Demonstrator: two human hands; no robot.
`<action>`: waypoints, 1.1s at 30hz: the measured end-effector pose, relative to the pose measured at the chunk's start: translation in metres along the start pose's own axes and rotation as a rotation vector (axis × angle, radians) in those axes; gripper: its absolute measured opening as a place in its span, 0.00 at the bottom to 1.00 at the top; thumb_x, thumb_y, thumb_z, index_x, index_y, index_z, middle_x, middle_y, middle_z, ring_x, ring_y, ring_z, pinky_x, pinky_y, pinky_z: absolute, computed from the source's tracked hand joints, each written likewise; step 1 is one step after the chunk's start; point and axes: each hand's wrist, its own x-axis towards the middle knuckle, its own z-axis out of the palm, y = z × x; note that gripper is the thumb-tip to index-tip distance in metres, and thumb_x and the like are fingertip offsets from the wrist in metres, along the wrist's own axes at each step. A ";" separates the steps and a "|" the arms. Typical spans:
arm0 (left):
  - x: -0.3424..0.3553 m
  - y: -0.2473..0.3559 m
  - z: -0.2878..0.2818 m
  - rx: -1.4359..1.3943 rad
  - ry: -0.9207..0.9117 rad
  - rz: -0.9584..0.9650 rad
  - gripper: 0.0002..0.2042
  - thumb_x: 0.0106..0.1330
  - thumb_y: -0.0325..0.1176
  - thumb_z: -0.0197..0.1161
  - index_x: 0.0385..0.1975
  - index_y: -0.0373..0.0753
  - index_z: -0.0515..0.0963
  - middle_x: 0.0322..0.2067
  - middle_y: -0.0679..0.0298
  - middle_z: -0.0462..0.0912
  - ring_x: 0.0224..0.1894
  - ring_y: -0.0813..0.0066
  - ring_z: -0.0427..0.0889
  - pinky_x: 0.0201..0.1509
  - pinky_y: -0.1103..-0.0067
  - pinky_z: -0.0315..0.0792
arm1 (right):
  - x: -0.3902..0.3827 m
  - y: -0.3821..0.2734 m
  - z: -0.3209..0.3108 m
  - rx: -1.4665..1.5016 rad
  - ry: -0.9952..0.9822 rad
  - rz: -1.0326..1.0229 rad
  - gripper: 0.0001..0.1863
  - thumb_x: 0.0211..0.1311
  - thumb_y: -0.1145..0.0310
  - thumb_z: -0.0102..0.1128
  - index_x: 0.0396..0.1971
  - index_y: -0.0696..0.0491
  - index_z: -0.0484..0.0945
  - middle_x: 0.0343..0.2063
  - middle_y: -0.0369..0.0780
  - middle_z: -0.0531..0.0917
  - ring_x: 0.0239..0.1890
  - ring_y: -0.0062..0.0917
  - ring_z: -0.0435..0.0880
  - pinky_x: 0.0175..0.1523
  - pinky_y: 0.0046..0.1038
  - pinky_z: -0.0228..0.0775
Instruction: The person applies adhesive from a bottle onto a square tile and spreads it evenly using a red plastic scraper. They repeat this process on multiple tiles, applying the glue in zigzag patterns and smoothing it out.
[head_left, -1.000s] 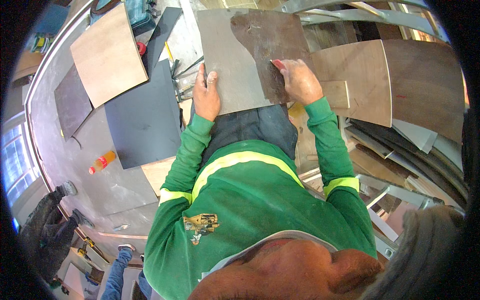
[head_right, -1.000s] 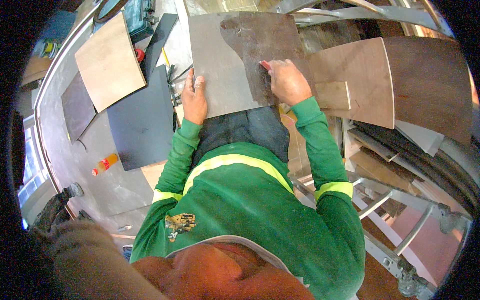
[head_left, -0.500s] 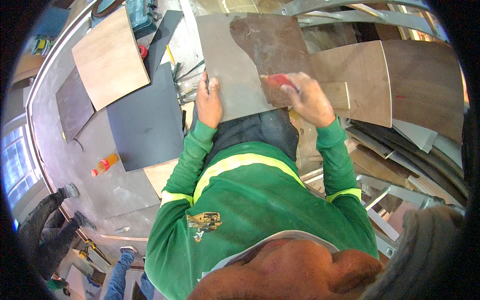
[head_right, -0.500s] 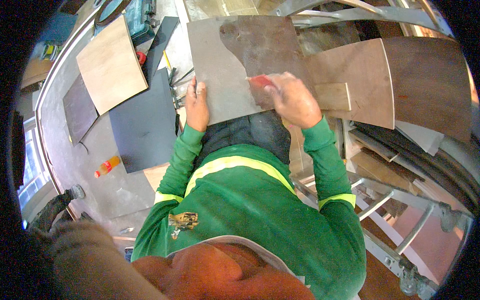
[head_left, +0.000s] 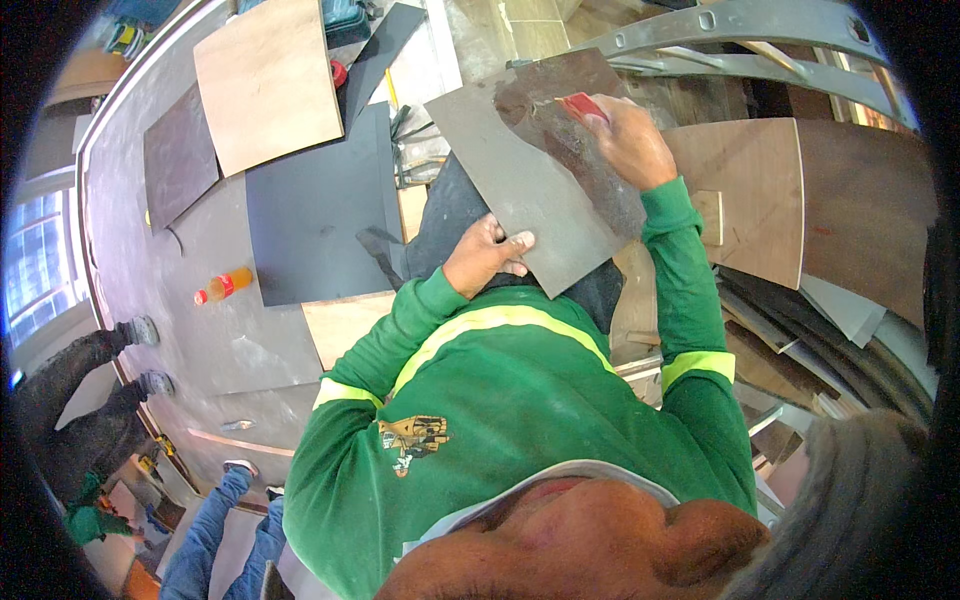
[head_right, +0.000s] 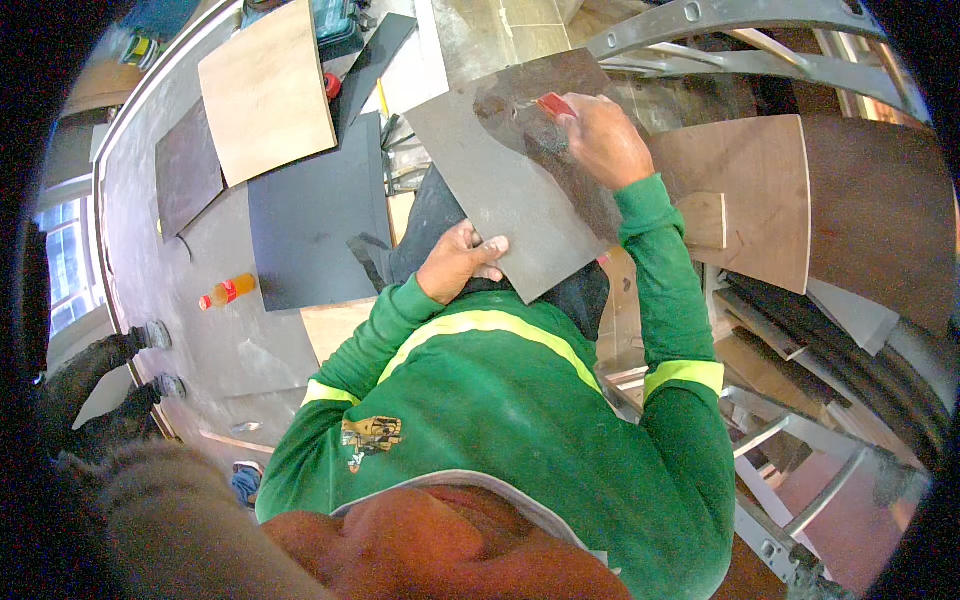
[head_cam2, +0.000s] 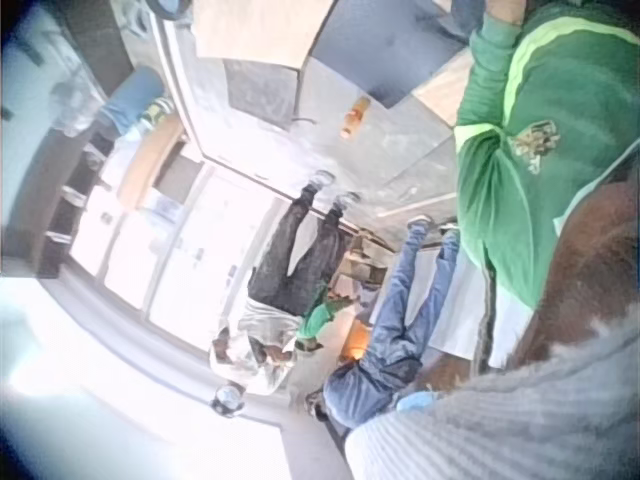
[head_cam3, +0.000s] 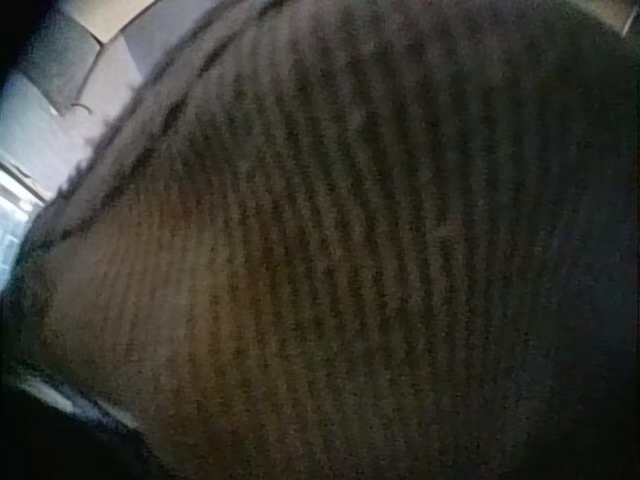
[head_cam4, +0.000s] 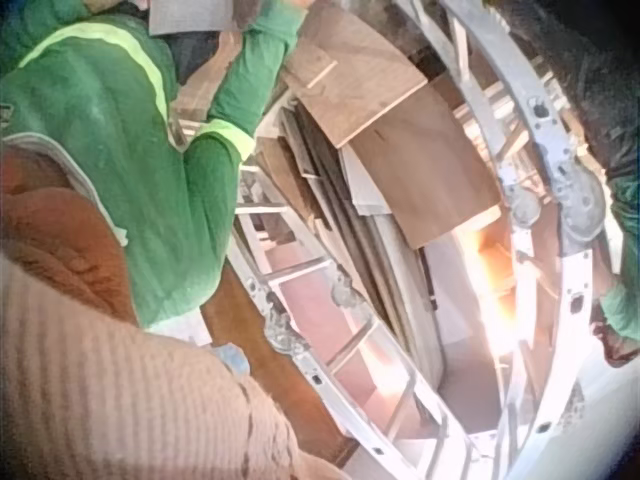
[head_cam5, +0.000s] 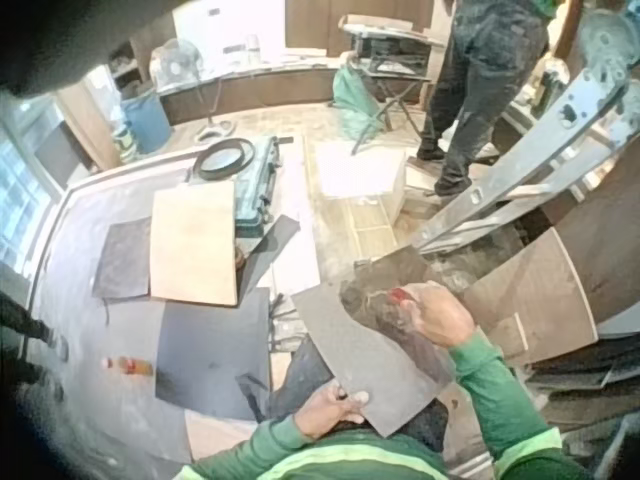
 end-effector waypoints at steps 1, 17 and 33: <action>-0.001 -0.002 0.000 0.015 -0.027 -0.037 0.28 0.72 0.41 0.70 0.63 0.28 0.69 0.46 0.60 0.84 0.38 0.79 0.84 0.38 0.84 0.82 | 0.006 0.002 0.005 0.008 -0.001 -0.014 0.13 0.70 0.69 0.59 0.49 0.57 0.83 0.42 0.53 0.86 0.46 0.53 0.80 0.53 0.48 0.73; 0.008 0.001 -0.005 -0.013 -0.084 0.026 0.26 0.68 0.32 0.73 0.59 0.28 0.70 0.40 0.58 0.84 0.35 0.76 0.85 0.39 0.80 0.83 | 0.035 -0.016 0.069 0.115 -0.300 -0.292 0.13 0.71 0.69 0.59 0.50 0.57 0.84 0.46 0.49 0.87 0.46 0.50 0.83 0.58 0.45 0.74; -0.187 -0.053 -0.279 0.232 0.974 0.174 0.21 0.78 0.43 0.59 0.62 0.36 0.77 0.48 0.55 0.87 0.44 0.65 0.90 0.51 0.73 0.82 | -0.043 -0.050 0.047 0.492 -0.004 0.154 0.15 0.73 0.68 0.59 0.53 0.59 0.83 0.35 0.46 0.86 0.38 0.26 0.83 0.47 0.33 0.76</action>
